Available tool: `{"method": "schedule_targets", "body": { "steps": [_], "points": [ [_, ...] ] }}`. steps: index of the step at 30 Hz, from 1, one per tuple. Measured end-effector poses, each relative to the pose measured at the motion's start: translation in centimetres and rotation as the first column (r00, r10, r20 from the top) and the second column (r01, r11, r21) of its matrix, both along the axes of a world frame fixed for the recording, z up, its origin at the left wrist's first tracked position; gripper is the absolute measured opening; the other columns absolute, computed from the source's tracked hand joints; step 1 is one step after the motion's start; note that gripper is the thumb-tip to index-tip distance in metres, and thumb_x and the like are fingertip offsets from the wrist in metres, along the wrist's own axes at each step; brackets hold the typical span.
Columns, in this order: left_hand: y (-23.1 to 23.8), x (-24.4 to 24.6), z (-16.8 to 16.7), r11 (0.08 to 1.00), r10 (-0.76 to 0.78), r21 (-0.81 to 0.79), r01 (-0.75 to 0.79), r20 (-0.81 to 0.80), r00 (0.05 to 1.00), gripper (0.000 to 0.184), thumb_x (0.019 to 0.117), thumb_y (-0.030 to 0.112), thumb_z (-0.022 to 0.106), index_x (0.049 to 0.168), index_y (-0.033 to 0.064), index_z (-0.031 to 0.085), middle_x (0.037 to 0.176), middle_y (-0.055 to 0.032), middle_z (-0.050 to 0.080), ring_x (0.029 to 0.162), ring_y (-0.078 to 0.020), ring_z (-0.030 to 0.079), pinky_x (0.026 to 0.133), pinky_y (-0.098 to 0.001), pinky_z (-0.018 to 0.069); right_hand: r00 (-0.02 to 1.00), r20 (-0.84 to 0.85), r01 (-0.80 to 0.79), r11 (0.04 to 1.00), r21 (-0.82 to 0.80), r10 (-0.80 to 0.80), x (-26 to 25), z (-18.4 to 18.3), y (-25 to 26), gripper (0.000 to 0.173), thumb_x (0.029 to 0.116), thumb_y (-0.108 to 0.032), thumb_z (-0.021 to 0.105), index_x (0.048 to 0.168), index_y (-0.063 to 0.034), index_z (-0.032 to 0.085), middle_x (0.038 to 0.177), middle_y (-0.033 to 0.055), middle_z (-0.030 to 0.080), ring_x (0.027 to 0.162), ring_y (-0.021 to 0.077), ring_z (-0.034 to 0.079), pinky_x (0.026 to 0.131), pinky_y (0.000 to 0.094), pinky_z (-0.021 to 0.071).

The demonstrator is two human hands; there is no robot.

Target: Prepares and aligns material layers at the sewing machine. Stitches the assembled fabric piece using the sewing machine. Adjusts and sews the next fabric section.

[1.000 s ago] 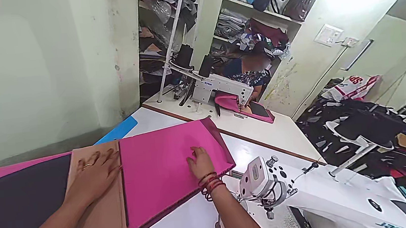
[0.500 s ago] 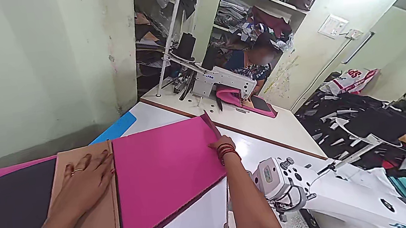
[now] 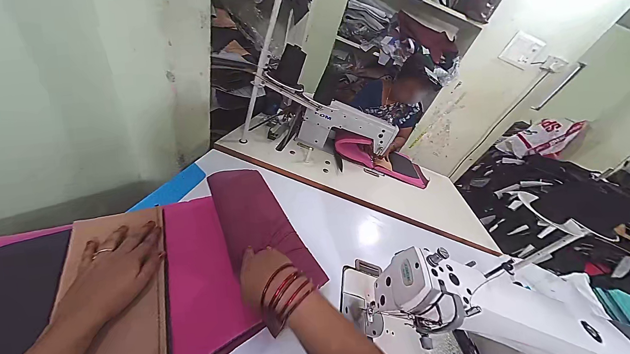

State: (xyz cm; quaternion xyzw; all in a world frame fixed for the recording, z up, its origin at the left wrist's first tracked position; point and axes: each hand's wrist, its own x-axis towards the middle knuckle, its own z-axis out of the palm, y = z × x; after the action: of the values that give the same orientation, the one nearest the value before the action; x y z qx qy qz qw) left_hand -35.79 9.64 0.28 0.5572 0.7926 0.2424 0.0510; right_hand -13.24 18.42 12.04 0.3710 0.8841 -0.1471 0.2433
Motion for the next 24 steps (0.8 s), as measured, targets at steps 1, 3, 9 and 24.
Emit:
{"method": "schedule_targets", "body": {
  "steps": [1, 3, 9, 24],
  "points": [
    [0.2, -0.3, -0.6, 0.999, 0.010, 0.032, -0.010, 0.001, 1.000, 0.061, 0.1030, 0.042, 0.038, 0.146, 0.0009, 0.054, 0.159, -0.0211, 0.042, 0.150, -0.0520, 0.027, 0.118, -0.0747, 0.0074, 0.999, -0.053, 0.011, 1.000, 0.026, -0.009, 0.2, 0.6, 1.3, 0.049, 0.1031, -0.011, 0.054, 0.148, 0.0060, 0.044, 0.138, 0.0294, 0.058, 0.129, 0.0426, 0.057, 0.104, 0.0588, 0.0464],
    [0.7, -1.2, -1.4, 0.998, -0.025, 0.061, 0.027, -0.035, 0.999, 0.071, 0.1017, 0.051, 0.032, 0.148, 0.0014, 0.052, 0.159, -0.0237, 0.042, 0.148, -0.0561, 0.029, 0.115, -0.0789, 0.0097, 0.973, -0.200, 0.152, 0.973, 0.176, -0.115, 0.6, -0.3, 5.0, 0.059, 0.0974, -0.017, 0.064, 0.151, -0.0035, 0.043, 0.137, 0.0259, 0.060, 0.126, 0.0422, 0.060, 0.097, 0.0595, 0.0509],
    [0.5, -0.2, -1.2, 0.998, 0.040, -0.043, -0.041, -0.025, 0.999, 0.054, 0.1065, 0.036, 0.039, 0.151, 0.0063, 0.050, 0.160, -0.0179, 0.042, 0.151, -0.0483, 0.027, 0.119, -0.0719, 0.0120, 0.831, -0.355, 0.439, 0.897, -0.050, -0.427, 3.5, -6.0, 7.7, 0.123, 0.0823, -0.058, 0.079, 0.166, -0.0133, 0.001, 0.152, 0.0330, 0.043, 0.132, 0.0478, 0.053, 0.104, 0.0615, 0.0471],
    [-6.7, 16.9, -4.2, 0.843, -0.508, 0.145, 0.517, -0.095, 0.856, 0.066, 0.0959, 0.051, 0.034, 0.138, 0.0100, 0.065, 0.149, -0.0079, 0.057, 0.145, -0.0443, 0.042, 0.114, -0.0747, 0.0216, 0.695, -0.157, 0.685, 0.713, -0.150, -0.701, 28.4, -7.4, -15.5, 0.133, 0.0790, -0.074, 0.072, 0.165, -0.0172, -0.011, 0.146, 0.0303, 0.045, 0.106, 0.0401, 0.067, 0.092, 0.0513, 0.0561]
  ]
}}
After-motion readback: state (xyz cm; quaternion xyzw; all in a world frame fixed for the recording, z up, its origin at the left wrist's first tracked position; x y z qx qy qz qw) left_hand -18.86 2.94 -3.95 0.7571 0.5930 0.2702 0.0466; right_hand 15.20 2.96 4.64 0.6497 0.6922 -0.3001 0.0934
